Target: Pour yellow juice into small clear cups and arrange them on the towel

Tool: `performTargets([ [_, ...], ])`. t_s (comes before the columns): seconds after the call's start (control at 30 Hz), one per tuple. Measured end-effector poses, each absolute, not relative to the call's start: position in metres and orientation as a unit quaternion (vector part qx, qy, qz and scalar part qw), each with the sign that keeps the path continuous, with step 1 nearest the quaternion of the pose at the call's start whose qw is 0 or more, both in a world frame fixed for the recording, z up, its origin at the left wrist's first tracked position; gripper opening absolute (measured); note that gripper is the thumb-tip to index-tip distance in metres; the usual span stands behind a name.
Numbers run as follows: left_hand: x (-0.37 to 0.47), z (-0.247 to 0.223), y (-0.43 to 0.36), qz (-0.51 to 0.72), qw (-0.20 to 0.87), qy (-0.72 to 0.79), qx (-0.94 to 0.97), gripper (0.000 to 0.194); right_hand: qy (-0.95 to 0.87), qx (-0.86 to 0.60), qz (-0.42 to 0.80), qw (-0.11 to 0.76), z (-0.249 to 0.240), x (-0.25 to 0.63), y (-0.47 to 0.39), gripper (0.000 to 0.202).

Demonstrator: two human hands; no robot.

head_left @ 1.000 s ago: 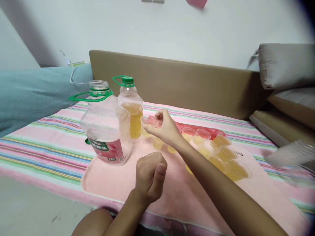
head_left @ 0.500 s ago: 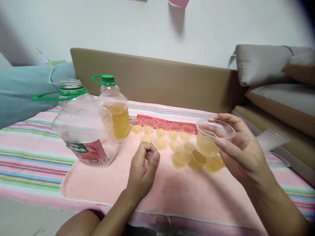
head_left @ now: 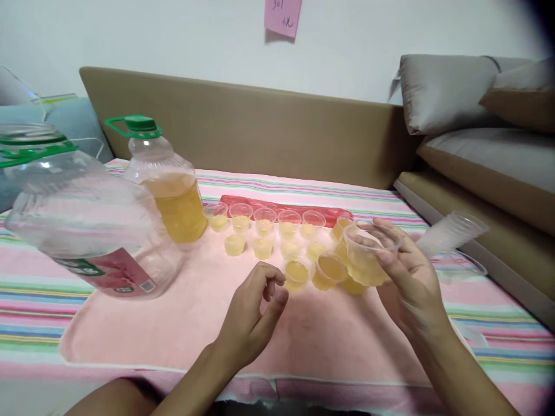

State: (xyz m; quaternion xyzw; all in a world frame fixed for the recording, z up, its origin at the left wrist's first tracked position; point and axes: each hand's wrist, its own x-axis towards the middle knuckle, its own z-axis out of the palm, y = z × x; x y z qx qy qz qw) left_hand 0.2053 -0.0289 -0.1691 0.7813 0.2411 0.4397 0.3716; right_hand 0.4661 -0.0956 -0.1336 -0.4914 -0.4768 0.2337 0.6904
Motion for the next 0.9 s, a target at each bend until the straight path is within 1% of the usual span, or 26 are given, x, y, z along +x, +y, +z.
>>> performTargets([
  [0.17,0.205,-0.167,-0.029,0.450,0.369,0.233,0.780,0.022,-0.494,-0.507,0.214,0.673,-0.132,0.464,-0.095,0.055],
  [0.4,0.202,-0.167,-0.028,0.456,0.363,0.234,0.778,0.021,-0.469,-0.467,0.281,0.695,-0.132,0.467,-0.096,0.056],
  [0.53,0.200,-0.167,-0.027,0.456,0.360,0.241,0.777,0.019,-0.472,-0.468,0.294,0.687,-0.132,0.469,-0.098,0.059],
  [0.63,0.200,-0.168,-0.026,0.437,0.358,0.273,0.779,0.021,-0.469,-0.469,0.296,0.688,-0.132,0.471,-0.097,0.062],
  [0.7,0.201,-0.169,-0.025,0.395,0.358,0.322,0.783,0.028,-0.474,-0.478,0.289,0.681,-0.134,0.472,-0.095,0.059],
  [0.83,0.206,-0.178,-0.023,0.302,0.365,0.386,0.792,0.062,-0.495,-0.506,0.267,0.654,-0.143,0.472,-0.091,0.055],
  [0.9,0.209,-0.183,-0.023,0.283,0.367,0.384,0.798,0.070,-0.507,-0.515,0.258,0.641,-0.147,0.472,-0.088,0.058],
])
